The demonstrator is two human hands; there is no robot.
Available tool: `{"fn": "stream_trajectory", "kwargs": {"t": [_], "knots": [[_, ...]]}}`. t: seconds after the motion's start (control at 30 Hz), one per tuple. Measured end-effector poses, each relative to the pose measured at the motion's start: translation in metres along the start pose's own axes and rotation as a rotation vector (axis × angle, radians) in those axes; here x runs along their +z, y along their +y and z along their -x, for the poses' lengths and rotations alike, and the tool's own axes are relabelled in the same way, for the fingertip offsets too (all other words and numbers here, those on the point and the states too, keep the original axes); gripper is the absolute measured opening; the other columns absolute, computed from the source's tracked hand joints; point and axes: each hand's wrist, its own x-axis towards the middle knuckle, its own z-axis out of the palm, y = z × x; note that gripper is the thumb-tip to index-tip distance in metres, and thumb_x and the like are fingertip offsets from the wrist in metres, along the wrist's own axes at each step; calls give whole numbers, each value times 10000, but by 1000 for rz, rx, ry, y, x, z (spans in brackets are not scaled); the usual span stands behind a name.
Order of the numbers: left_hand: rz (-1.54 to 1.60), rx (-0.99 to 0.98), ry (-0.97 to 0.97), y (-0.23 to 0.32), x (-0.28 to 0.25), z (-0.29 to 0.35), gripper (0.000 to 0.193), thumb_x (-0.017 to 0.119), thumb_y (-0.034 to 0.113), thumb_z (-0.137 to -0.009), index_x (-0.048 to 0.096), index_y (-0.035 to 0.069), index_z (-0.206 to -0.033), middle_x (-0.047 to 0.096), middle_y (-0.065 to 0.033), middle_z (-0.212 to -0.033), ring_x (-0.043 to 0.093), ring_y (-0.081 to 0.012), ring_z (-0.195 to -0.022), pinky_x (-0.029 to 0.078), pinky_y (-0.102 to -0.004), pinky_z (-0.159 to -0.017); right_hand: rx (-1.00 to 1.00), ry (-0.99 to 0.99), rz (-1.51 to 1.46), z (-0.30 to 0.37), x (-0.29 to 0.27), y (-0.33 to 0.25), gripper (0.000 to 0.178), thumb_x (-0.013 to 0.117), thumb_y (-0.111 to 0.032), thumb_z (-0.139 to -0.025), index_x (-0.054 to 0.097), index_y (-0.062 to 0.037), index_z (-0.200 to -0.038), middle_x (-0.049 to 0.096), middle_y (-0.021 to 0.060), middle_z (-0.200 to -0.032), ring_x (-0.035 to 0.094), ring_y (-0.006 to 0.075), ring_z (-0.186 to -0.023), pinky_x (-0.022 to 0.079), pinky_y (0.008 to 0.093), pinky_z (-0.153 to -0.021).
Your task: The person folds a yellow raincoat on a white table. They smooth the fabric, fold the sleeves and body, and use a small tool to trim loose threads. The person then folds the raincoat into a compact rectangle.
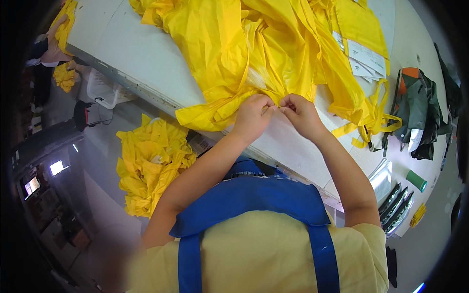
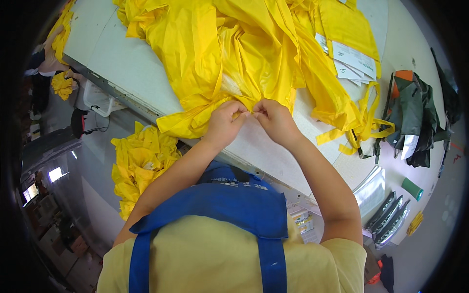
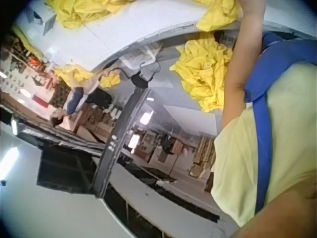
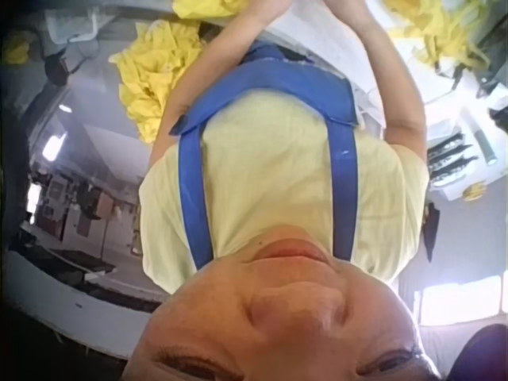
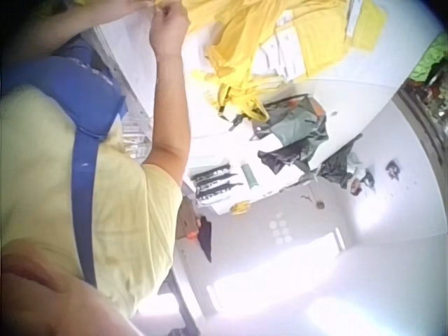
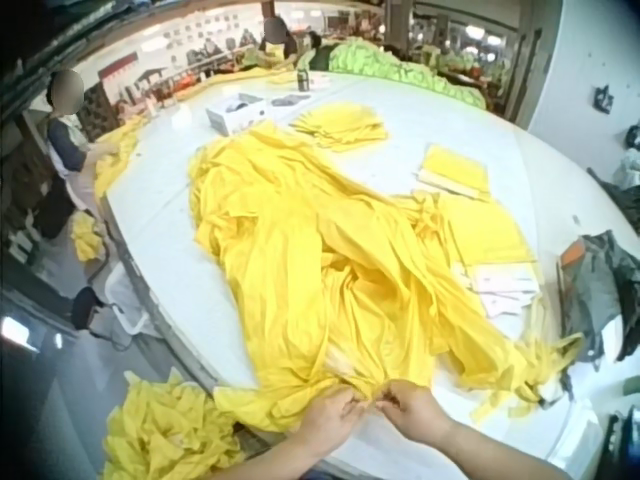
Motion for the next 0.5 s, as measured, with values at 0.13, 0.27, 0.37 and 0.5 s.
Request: {"fn": "stream_trajectory", "kwargs": {"t": [0.13,0.27,0.37,0.5], "knots": [[23,-1,31,-4,9,4,110,659,93,-791,597,4,-800,570,-140,-809,569,-296,-754,453,-352,-623,-320,132,487,6,8,-8,140,659,-134,-782,563,-40,-820,571,129,-766,591,294,-678,488,355,-626],[-44,22,103,-1,10,7,107,642,64,-781,556,1,-778,556,-147,-800,544,-324,-759,433,-390,-659,-379,98,620,5,3,-5,89,611,-102,-775,541,-50,-794,549,123,-738,579,293,-639,485,379,-594],[-181,44,129,1,5,7,111,631,63,-777,532,14,-766,558,-137,-804,529,-338,-781,418,-414,-695,-387,73,629,5,-5,-7,72,587,-93,-781,531,-48,-785,544,125,-735,577,297,-631,484,382,-588],[-389,100,103,19,-10,6,129,623,111,-787,531,32,-743,566,-143,-803,522,-359,-797,414,-449,-729,-401,72,606,4,-11,-13,74,578,-91,-784,520,-48,-772,540,128,-735,573,299,-625,482,383,-584]]}}
